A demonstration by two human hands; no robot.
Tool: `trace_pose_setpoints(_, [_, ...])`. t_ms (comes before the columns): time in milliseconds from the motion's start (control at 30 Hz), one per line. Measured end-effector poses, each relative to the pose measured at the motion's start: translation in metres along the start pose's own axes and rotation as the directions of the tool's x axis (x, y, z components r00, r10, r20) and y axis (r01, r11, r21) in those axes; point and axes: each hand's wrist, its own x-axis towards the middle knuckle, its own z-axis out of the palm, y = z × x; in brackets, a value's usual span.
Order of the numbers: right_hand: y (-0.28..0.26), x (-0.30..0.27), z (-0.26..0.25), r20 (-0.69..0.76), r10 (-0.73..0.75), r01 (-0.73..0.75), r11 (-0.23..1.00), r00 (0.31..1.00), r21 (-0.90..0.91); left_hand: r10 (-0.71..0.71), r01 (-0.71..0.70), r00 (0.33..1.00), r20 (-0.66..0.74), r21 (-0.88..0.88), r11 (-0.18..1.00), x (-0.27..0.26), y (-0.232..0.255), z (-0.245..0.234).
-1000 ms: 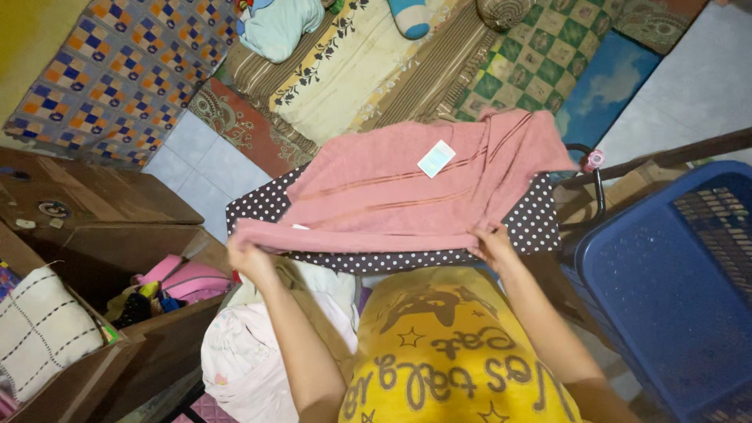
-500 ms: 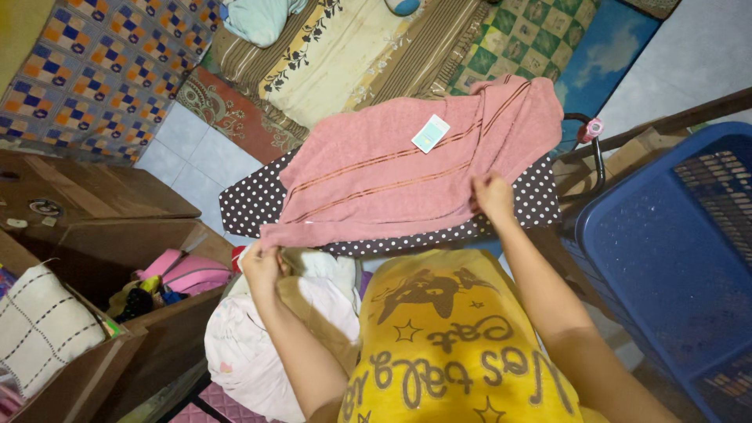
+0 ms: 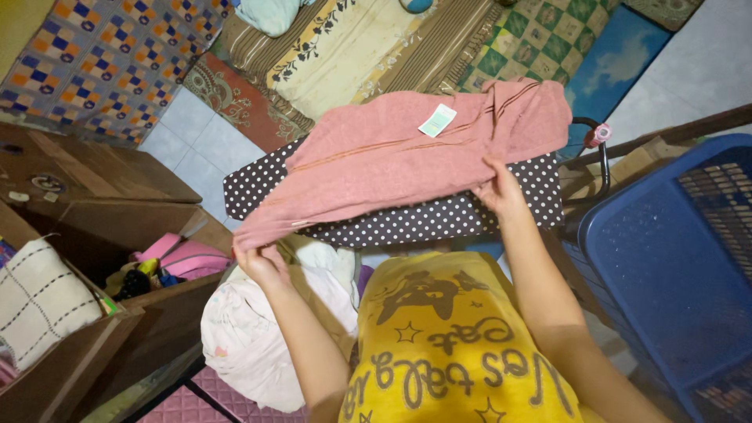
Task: The person folds a pink towel on a polka-dotted ironing board. They smooth and align the towel, fold it multiple times into a compact rectangle, and place it into a blue laundry basket.
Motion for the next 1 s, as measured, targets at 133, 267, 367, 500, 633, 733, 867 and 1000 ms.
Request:
trace_pose_setpoints(133, [-0.008,-0.003,-0.002,0.125,-0.121,0.090,0.969,0.985,0.232,-0.076,0.080,0.993,-0.088,0.045,0.996,-0.003,-0.014,-0.024])
trace_pose_setpoints(267, [0.002,0.008,-0.017,-0.103,-0.298,0.279,0.946,0.949,-0.164,-0.142,0.144,0.974,-0.178,-0.002,0.990,-0.005,-0.011,-0.032])
trace_pose_setpoints(367, [0.015,0.021,-0.028,-0.237,-0.279,0.209,0.937,0.931,-0.281,-0.139,0.143,0.975,-0.175,0.012,0.990,0.000,-0.010,-0.025])
trace_pose_setpoints(500, [0.015,0.038,-0.030,-0.257,-0.204,0.146,0.963,0.944,-0.228,-0.133,0.144,0.979,-0.156,0.060,0.988,0.003,-0.008,-0.015])
trace_pose_setpoints(633, [-0.004,0.056,-0.013,-0.341,-0.203,0.087,0.941,0.918,-0.328,-0.135,0.142,0.986,-0.095,0.069,0.987,0.012,-0.004,-0.010])
trace_pose_setpoints(733, [-0.019,0.041,-0.006,-0.349,-0.312,0.134,0.883,0.883,-0.450,-0.125,0.131,0.989,-0.073,0.072,0.989,0.014,-0.001,-0.017])
trace_pose_setpoints(867, [-0.039,-0.027,-0.027,-0.181,-0.757,0.424,0.528,0.628,-0.736,-0.143,0.168,0.980,-0.139,0.190,0.967,0.015,-0.013,-0.037])
trace_pose_setpoints(1000, [-0.034,-0.066,-0.051,-0.181,-0.842,0.301,0.371,0.508,-0.879,-0.257,0.240,0.966,-0.031,0.475,0.846,0.008,-0.034,-0.065])
